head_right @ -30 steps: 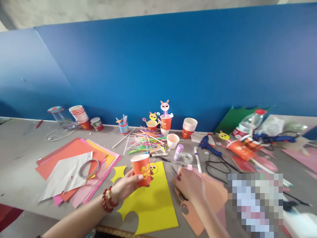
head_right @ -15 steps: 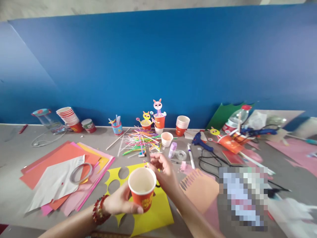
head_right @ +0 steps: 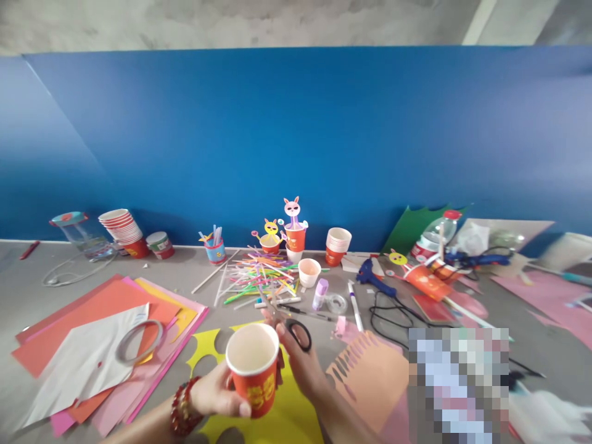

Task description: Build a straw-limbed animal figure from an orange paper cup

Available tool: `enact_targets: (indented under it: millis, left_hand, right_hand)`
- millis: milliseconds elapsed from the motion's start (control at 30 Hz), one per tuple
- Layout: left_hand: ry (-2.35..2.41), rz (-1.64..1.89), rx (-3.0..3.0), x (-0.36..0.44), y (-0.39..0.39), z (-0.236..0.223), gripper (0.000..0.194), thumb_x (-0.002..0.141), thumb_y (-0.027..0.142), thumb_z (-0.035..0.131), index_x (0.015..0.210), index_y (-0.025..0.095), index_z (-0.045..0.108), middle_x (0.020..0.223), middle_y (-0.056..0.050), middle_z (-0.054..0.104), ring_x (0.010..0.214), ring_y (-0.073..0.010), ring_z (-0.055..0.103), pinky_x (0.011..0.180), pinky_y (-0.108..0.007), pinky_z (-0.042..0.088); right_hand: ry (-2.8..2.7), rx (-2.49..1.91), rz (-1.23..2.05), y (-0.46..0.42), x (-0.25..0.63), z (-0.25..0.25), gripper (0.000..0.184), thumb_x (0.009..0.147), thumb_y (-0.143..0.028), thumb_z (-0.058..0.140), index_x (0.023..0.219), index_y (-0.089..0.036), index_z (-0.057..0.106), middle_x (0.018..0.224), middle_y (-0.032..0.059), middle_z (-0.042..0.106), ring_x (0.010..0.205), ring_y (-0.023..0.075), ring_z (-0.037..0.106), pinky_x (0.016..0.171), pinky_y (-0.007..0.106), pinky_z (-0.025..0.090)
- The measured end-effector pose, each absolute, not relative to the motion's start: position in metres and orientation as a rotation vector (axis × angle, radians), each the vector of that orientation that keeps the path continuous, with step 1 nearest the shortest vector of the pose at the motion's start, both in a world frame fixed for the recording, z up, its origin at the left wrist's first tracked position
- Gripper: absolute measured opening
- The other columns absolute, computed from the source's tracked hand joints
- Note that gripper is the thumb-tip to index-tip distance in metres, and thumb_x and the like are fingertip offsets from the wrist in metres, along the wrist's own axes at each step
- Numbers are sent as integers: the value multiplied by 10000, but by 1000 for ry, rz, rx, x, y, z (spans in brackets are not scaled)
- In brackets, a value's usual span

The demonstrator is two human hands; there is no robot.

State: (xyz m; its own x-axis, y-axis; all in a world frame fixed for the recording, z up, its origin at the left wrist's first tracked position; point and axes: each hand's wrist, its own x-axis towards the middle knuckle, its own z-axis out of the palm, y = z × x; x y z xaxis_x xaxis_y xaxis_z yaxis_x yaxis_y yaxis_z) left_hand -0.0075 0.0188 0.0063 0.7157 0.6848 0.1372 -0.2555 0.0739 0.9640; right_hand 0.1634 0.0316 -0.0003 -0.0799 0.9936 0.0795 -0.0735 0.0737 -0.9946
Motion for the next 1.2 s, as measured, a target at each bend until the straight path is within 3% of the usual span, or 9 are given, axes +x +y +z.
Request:
enact_targets:
  millis: [100, 267, 433, 500, 600, 733, 1000, 1100, 1200]
  left_hand:
    - [389, 708, 1349, -7, 20, 8, 839, 664, 521, 838, 1355, 148, 544, 1224, -184, 656, 1236, -379, 541, 1096, -492, 348]
    - [488, 828, 1143, -7, 21, -7, 714, 624, 399, 902, 1247, 160, 645, 1143, -132, 711, 1150, -326, 609, 1027, -410, 427]
    - [528, 1074, 382, -6, 31, -4, 315, 837, 373, 737, 1046, 137, 727, 1065, -117, 746, 960, -233, 690, 851, -341, 537]
    - [488, 1092, 218, -4, 37, 4, 260, 911, 338, 651, 994, 103, 725, 988, -118, 758, 924, -214, 703, 830, -311, 546]
    - [418, 1097, 123, 0, 45, 13, 286, 955, 323, 583, 1000, 70, 707, 961, -133, 756, 872, -195, 707, 809, -277, 548]
    - [368, 1098, 78, 4, 48, 11, 358, 968, 367, 550, 1051, 45, 681, 977, -146, 751, 832, -189, 704, 804, -273, 557]
    - [374, 1057, 62, 4, 41, 8, 391, 957, 394, 559, 1108, 46, 655, 1073, -154, 741, 963, -215, 704, 875, -300, 548]
    - [381, 1045, 53, 5, 40, 9, 347, 952, 359, 564, 1093, 57, 656, 1076, -148, 741, 941, -210, 710, 804, -288, 559]
    - [349, 1001, 75, 7, 37, 8, 381, 953, 370, 546, 1111, 40, 652, 1028, -160, 747, 865, -209, 713, 748, -299, 557]
  right_hand:
    - [-1205, -1121, 1149, 34, 165, 4, 536, 896, -643, 546, 960, -166, 781, 678, 75, 703, 504, 187, 595, 416, 258, 458]
    - [-1266, -1134, 971, 40, 186, 3, 509, 966, -544, 469, 769, -187, 773, 652, 47, 685, 593, 189, 619, 554, 266, 506]
    - [-1382, -1112, 912, 37, 197, 1, 408, 973, -478, 470, 883, -212, 766, 810, 54, 720, 790, 230, 640, 806, 331, 511]
    - [-1432, -1106, 940, 32, 193, -1, 383, 988, -462, 451, 1005, -214, 742, 798, 44, 709, 832, 235, 633, 894, 358, 480]
    - [-1507, -1078, 1008, 23, 187, -4, 369, 1012, -431, 420, 1186, -208, 657, 703, 3, 662, 743, 207, 625, 826, 334, 489]
    - [-1692, -981, 950, 14, 182, -6, 331, 1010, -378, 407, 1190, -200, 621, 688, -6, 646, 658, 185, 621, 686, 294, 491]
    - [-1846, -976, 709, 13, 176, 1, 223, 962, -246, 421, 801, -236, 575, 695, 11, 636, 650, 184, 632, 643, 291, 488]
    - [-1838, -977, 624, 15, 171, -2, 106, 925, -224, 513, 936, -243, 617, 689, 2, 617, 609, 174, 608, 603, 282, 495]
    - [-1814, -990, 634, 15, 169, -6, 155, 918, -233, 585, 1064, -239, 638, 696, -3, 627, 583, 160, 596, 600, 275, 509]
